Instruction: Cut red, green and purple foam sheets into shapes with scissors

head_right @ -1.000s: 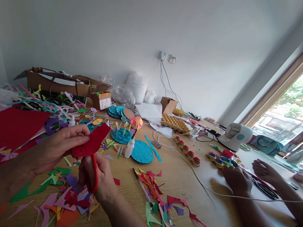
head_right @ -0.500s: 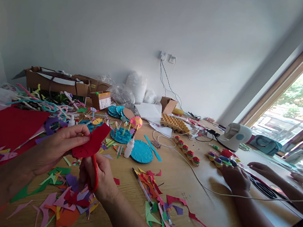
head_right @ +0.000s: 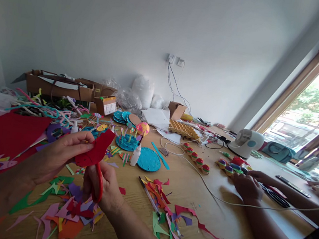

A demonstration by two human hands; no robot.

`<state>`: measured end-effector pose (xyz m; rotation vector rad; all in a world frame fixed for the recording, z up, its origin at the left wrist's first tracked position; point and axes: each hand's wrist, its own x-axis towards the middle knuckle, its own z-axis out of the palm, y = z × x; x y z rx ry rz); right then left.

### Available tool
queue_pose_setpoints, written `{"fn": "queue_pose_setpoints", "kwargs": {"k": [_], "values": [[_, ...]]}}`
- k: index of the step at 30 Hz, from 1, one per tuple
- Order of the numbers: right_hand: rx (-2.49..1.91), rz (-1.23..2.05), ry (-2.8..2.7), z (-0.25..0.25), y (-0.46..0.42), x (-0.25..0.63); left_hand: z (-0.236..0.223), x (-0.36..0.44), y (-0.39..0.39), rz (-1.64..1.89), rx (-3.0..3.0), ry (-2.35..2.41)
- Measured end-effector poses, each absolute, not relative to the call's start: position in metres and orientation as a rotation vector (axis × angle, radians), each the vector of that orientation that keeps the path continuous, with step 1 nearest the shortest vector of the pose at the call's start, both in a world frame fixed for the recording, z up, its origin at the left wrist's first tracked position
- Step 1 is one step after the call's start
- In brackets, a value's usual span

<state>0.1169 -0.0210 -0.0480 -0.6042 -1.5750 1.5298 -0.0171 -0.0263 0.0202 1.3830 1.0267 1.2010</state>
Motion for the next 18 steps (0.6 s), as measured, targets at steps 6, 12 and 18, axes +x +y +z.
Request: {"fn": "queue_pose_setpoints", "kwargs": {"k": [6, 12, 18], "values": [[-0.571, 1.511, -1.601, -0.047, -0.021, 0.117, 0.023, -0.018, -0.028, 1.186, 1.393, 1.021], [-0.569, 1.525, -1.604, -0.049, -0.02, 0.118, 0.022, -0.023, -0.024, 1.148, 1.385, 0.97], [-0.583, 1.498, -1.667, -0.045, -0.021, 0.119, 0.024, -0.032, -0.022, 1.049, 1.397, 0.941]]}}
